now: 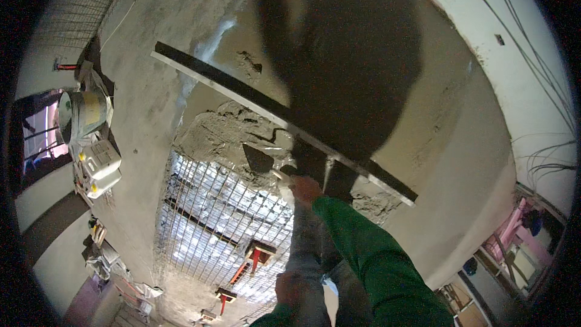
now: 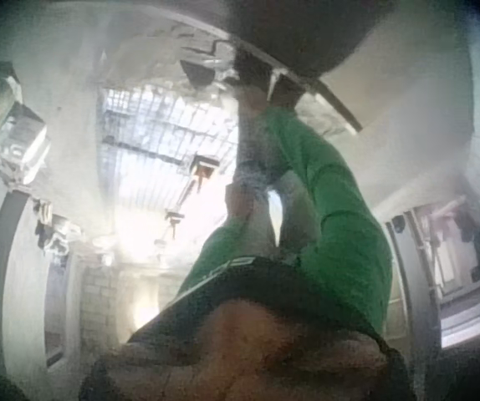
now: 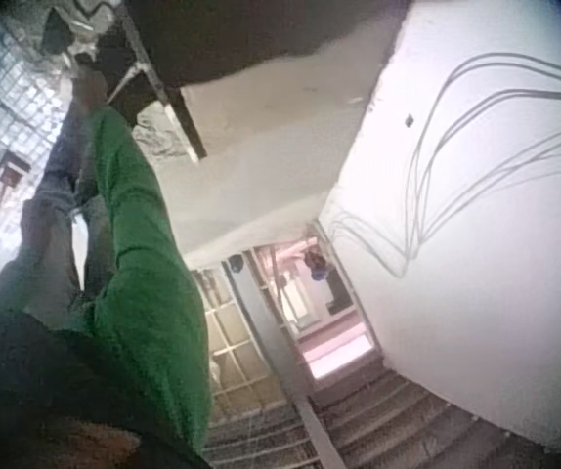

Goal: The person levels and smooths wet concrete on a floor using a long straightedge and a trowel. They repeatedly drag the straightedge across the surface to flatten it and use the trowel to fill gaps and refine edges.

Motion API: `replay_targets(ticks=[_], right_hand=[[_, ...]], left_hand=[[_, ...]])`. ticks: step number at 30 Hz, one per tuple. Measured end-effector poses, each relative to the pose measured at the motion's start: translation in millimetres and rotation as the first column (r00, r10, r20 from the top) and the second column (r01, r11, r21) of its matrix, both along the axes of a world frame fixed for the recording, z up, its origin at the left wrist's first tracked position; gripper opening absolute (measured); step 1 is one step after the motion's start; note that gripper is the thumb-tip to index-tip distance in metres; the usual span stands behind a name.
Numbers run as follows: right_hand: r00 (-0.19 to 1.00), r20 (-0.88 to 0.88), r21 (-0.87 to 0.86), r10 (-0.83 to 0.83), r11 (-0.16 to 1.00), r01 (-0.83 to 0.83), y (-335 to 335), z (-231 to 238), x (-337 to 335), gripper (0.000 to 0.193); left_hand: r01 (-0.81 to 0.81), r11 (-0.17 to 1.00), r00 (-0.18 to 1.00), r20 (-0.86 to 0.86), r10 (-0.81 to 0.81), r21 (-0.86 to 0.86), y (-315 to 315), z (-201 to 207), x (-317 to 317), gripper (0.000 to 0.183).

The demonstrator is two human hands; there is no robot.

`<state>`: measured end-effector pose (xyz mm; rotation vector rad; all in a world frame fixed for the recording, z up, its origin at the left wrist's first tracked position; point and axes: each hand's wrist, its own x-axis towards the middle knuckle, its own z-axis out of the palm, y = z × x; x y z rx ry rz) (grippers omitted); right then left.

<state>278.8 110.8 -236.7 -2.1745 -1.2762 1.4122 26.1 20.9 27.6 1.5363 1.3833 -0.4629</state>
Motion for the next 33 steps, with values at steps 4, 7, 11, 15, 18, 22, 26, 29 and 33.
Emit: replay_targets(ticks=[4,7,11,15,18,22,26,29,33], right_hand=[[1.0,0.003,0.105,0.029,0.994,-0.029,35,-48,-8,0.031],[0.996,0.085,0.125,0.022,0.992,-0.032,82,-71,-3,0.028],[0.977,0.21,0.153,-0.017,0.988,-0.015,102,-61,8,0.027],[0.899,0.425,0.163,-0.104,0.986,0.037,84,-43,-1,0.035],[0.83,0.534,0.257,-0.159,0.966,0.019,74,-43,-11,0.045],[0.875,0.467,0.216,-0.129,0.976,0.029,66,-40,-16,0.049],[0.927,0.334,0.291,-0.17,0.954,0.07,54,0,-1,0.05],[0.921,0.275,0.474,-0.278,0.872,0.121,43,55,26,0.055],[0.943,0.261,0.242,-0.206,0.96,0.142,45,123,87,0.05]], left_hand=[[-0.071,0.997,0.997,-0.039,0.069,-0.043,-16,3,2,0.022],[-0.071,0.997,0.996,-0.048,0.07,-0.013,-39,1,0,0.023],[-0.086,0.996,0.993,-0.08,0.085,-0.014,-56,-5,0,0.024],[-0.121,0.986,0.99,-0.08,0.113,-0.114,-50,-7,1,0.025],[-0.149,0.98,0.981,-0.146,0.129,-0.135,-44,-2,3,0.027],[-0.09,0.995,0.993,-0.068,0.093,0.05,-37,4,3,0.024],[-0.089,0.993,0.995,-0.036,0.092,0.078,-31,6,8,0.024],[-0.112,0.992,0.989,-0.085,0.117,0.06,-23,19,10,0.028],[0.119,0.95,0.993,-0.019,-0.118,0.291,4,61,-20,0.044]])
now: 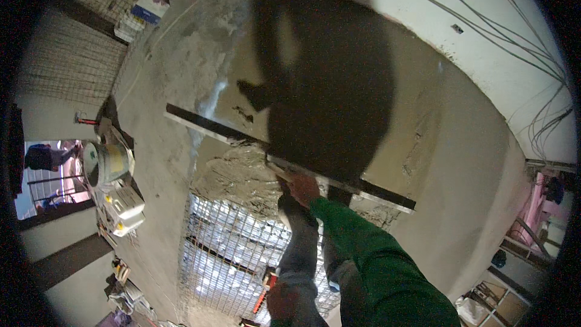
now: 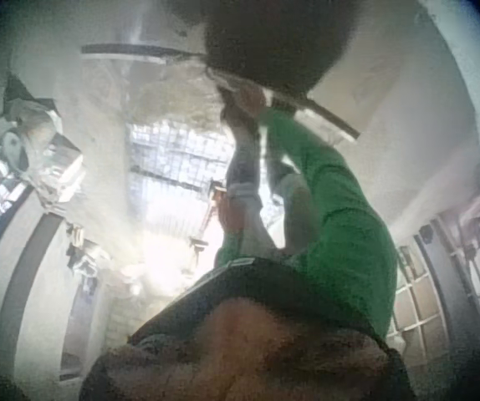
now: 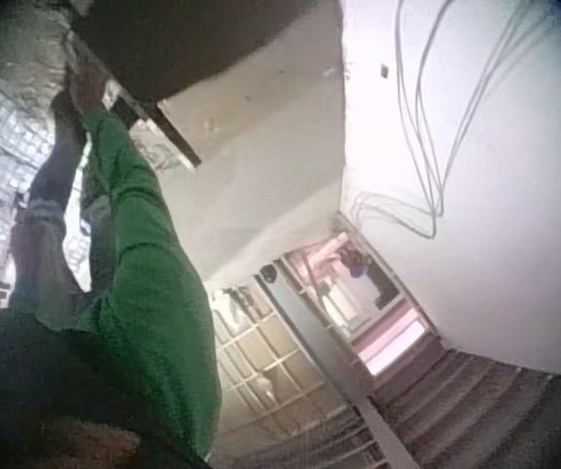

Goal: The person levels and smooths wet concrete on a floor using a long straightedge and a trowel. They repeatedly drag the straightedge across the surface to flatten it and use the trowel to fill gaps and refine edges.

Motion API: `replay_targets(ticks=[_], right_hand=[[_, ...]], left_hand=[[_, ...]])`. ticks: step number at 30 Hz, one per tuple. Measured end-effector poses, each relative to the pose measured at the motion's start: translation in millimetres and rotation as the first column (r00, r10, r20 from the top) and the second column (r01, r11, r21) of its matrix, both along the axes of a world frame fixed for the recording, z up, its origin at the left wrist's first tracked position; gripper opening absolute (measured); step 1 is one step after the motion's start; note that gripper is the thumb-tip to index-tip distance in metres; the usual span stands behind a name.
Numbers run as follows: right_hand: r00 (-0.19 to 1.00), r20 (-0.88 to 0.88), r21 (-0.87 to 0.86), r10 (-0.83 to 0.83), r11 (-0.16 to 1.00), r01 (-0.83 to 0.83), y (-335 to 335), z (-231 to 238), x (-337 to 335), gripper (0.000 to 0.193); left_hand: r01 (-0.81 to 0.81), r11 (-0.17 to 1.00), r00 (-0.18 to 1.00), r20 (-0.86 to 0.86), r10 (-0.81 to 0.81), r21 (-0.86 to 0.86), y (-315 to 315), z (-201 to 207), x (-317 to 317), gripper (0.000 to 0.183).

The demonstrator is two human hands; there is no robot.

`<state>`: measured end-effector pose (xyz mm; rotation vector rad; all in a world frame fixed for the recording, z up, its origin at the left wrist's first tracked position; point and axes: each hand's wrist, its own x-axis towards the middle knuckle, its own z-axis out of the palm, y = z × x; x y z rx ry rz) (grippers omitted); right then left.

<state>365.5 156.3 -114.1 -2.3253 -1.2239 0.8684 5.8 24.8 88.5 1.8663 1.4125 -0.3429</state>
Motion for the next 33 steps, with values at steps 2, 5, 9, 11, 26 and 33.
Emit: replay_targets(ticks=[2,5,9,11,26,33], right_hand=[[1.0,0.0,0.006,-0.026,1.0,0.026,10,21,27,0.045],[0.982,0.101,0.213,-0.161,0.968,0.137,36,31,50,0.037],[0.96,-0.054,0.016,-0.276,0.961,0.277,82,5,68,0.026],[0.932,-0.031,0.123,-0.362,0.924,0.363,106,-15,69,0.026],[0.699,-0.349,-0.121,-0.624,0.77,0.627,202,41,-67,0.033],[0.829,-0.157,-0.087,-0.537,0.844,0.53,169,85,-112,0.036]], left_hand=[[-0.012,1.0,1.0,-0.016,0.012,-0.01,17,20,-25,0.047],[-0.05,0.997,0.995,-0.094,0.044,-0.059,46,34,-54,0.051],[-0.026,0.996,0.99,-0.144,0.014,-0.082,87,26,-79,0.058],[0.013,0.997,0.99,-0.136,-0.024,-0.082,123,19,-99,0.061],[0.39,0.83,0.891,-0.066,-0.45,-0.399,359,53,-266,0.057],[0.448,0.815,0.881,0.031,-0.471,-0.368,397,72,-268,0.077]])
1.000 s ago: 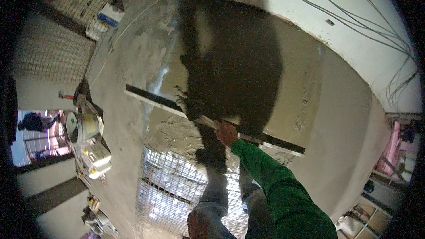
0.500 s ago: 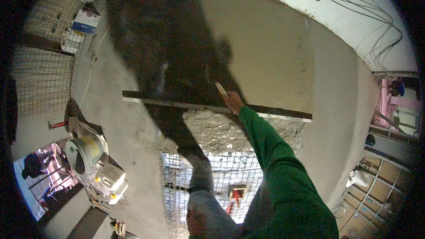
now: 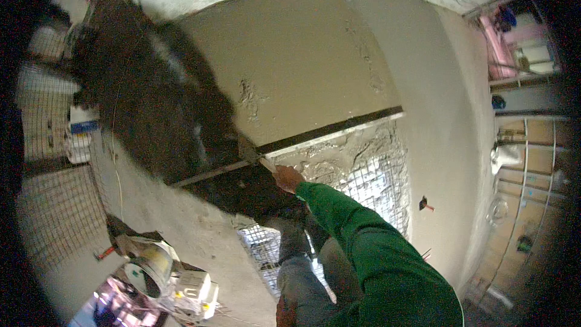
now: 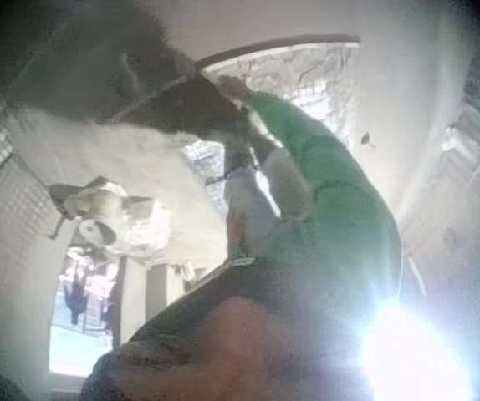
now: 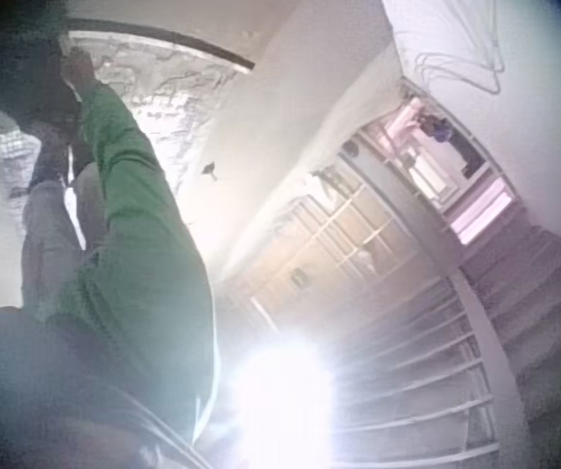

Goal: The person levels and smooths wet concrete on a floor using a long straightedge and a trowel. They repeatedly drag the straightedge across the surface to flatten it and use the trowel to fill gaps and refine edges.

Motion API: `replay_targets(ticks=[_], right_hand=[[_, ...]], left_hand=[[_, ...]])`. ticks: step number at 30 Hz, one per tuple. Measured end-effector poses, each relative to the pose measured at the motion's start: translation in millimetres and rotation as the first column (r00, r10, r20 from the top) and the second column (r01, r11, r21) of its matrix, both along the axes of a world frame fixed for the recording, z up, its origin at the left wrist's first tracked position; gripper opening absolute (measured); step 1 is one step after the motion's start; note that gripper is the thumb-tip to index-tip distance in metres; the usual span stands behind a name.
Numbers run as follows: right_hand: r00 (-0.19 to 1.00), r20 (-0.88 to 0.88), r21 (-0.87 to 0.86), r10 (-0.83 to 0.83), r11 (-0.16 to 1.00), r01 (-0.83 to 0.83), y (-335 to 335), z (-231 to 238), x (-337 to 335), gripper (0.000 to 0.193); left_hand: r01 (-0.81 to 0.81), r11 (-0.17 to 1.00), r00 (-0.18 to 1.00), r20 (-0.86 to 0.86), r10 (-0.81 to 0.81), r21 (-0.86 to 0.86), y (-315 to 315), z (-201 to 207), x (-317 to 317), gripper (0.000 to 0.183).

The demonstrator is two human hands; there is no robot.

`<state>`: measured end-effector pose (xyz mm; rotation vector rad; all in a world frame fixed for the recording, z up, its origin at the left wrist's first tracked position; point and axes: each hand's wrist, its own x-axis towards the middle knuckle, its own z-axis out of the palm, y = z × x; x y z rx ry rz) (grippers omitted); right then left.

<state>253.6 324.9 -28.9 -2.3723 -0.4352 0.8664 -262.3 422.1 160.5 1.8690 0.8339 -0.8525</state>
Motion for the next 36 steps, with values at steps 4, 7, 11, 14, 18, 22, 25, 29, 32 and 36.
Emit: replay_targets(ticks=[4,7,11,14,18,22,25,29,32,36], right_hand=[[0.985,-0.133,-0.067,-0.112,0.992,0.104,-35,16,-10,0.037],[0.99,0.143,0.039,-0.003,0.999,-0.003,-70,13,-19,0.037],[0.965,-0.009,0.102,-0.262,0.96,0.261,-99,-5,-45,0.032],[0.983,0.031,-0.051,-0.181,0.982,0.182,-97,-25,-52,0.024],[0.919,-0.025,0.045,-0.393,0.918,0.394,-72,-35,-57,0.02],[0.945,-0.009,-0.195,-0.327,0.928,0.319,-30,-48,-42,0.029],[0.826,0.184,-0.187,-0.533,0.806,0.562,27,-64,-34,0.029],[0.792,0.18,-0.331,-0.583,0.722,0.607,100,-74,2,0.035],[0.785,0.209,-0.236,-0.584,0.749,0.62,137,-78,26,0.035],[0.878,0.261,-0.309,-0.402,0.827,0.47,148,-130,93,0.038]], left_hand=[[-0.036,0.984,0.999,0.045,0.028,0.172,25,60,71,0.078],[-0.081,0.964,0.991,0.127,0.05,0.254,47,98,113,0.078],[-0.091,0.938,0.99,0.129,0.05,0.335,85,115,119,0.079],[-0.017,0.922,1.0,0.019,0.011,0.387,129,92,95,0.085],[0.238,0.9,0.967,0.004,-0.256,0.364,184,22,61,0.096],[0.418,0.802,0.901,-0.08,-0.427,0.426,268,-46,74,0.112],[0.141,0.928,0.99,-0.048,-0.133,0.343,366,-65,100,0.113],[0.192,0.962,0.971,-0.183,-0.157,0.196,450,-59,134,0.107],[0.373,0.911,0.888,-0.354,-0.295,0.178,462,-58,154,0.103],[0.434,0.857,0.9,-0.169,-0.401,0.279,477,-63,149,0.097]])
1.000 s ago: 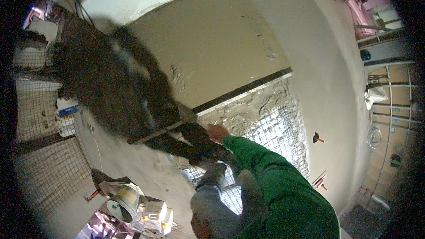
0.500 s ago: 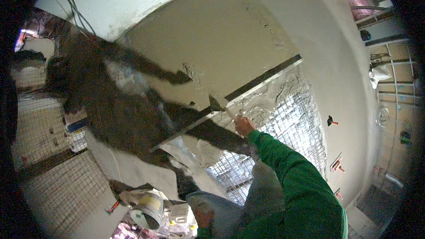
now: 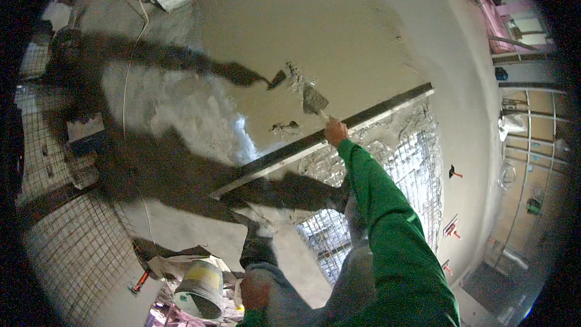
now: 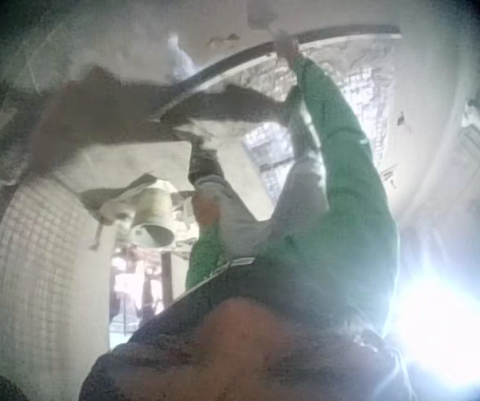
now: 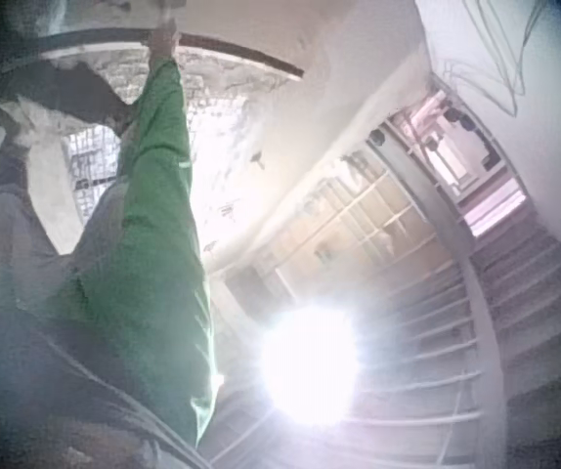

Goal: The person levels and smooths wet concrete on a floor using a long straightedge and a trowel. They repeatedly drag the straightedge across the surface to flatten it and use the trowel to fill gaps and refine edges.

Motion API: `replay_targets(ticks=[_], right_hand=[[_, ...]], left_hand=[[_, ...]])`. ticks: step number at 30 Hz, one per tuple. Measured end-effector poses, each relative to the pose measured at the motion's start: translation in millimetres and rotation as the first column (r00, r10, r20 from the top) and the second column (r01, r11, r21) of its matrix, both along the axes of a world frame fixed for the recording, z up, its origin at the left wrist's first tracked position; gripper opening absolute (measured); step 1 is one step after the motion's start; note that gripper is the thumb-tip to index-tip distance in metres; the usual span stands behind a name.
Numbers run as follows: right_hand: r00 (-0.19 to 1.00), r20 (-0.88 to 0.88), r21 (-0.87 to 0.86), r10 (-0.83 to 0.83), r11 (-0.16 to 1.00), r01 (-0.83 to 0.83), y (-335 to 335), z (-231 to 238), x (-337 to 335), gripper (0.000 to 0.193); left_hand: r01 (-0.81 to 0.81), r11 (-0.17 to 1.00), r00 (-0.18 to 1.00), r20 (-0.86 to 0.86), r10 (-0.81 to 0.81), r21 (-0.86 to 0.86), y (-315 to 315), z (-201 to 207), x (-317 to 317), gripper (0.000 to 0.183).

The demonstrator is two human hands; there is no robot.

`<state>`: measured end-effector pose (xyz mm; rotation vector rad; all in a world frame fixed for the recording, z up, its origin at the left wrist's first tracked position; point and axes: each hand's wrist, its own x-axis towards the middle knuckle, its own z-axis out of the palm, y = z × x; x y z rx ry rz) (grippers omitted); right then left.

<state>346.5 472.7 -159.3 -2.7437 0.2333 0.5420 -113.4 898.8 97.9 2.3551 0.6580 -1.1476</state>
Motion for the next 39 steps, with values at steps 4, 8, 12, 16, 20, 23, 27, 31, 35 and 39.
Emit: replay_targets(ticks=[4,8,12,16,20,23,27,31,35,39], right_hand=[[0.978,0.188,0.217,0.095,0.967,-0.135,-8,-99,68,0.029],[0.988,0.012,0.378,0.153,0.914,-0.146,-21,-183,119,0.02],[0.988,0.071,0.387,0.134,0.909,-0.151,-1,-196,77,0.018],[0.886,0.317,0.133,0.338,0.909,-0.394,9,-125,18,0.024],[0.978,0.048,0.217,0.202,0.954,-0.208,5,-45,-26,0.04],[0.892,-0.144,0.159,0.428,0.9,-0.406,7,-27,-35,0.047],[0.743,-0.108,-0.009,0.66,0.747,-0.665,-5,-29,-22,0.056],[0.778,-0.133,-0.163,0.614,0.761,-0.629,-67,-12,5,0.042],[0.91,-0.018,-0.132,0.415,0.901,-0.414,-146,18,-59,0.041],[0.796,0.448,-0.139,0.407,0.911,-0.388,-178,27,-180,0.042]], left_hand=[[-0.054,0.999,0.968,0.246,0.054,-0.003,16,-15,-34,0.071],[-0.074,0.995,0.965,0.246,0.088,-0.063,8,-23,-52,0.057],[0.119,0.991,0.983,0.136,-0.127,0.06,-1,-10,-35,0.058],[0.127,0.982,0.975,0.162,-0.149,0.139,-13,-8,-23,0.06],[0.141,0.973,0.987,0.056,-0.153,0.183,-22,-14,-18,0.061],[0.023,0.982,0.999,0.019,-0.027,0.19,-31,-11,-10,0.065],[-0.09,0.979,0.996,-0.005,0.093,0.183,-44,-12,-3,0.067],[-0.034,0.978,0.995,0.095,0.015,0.205,-44,-22,-21,0.062],[0.071,0.947,0.983,0.139,-0.12,0.312,-53,-28,-36,0.062],[-0.004,0.981,0.999,0.052,-0.006,0.196,-63,-18,-13,0.065]])
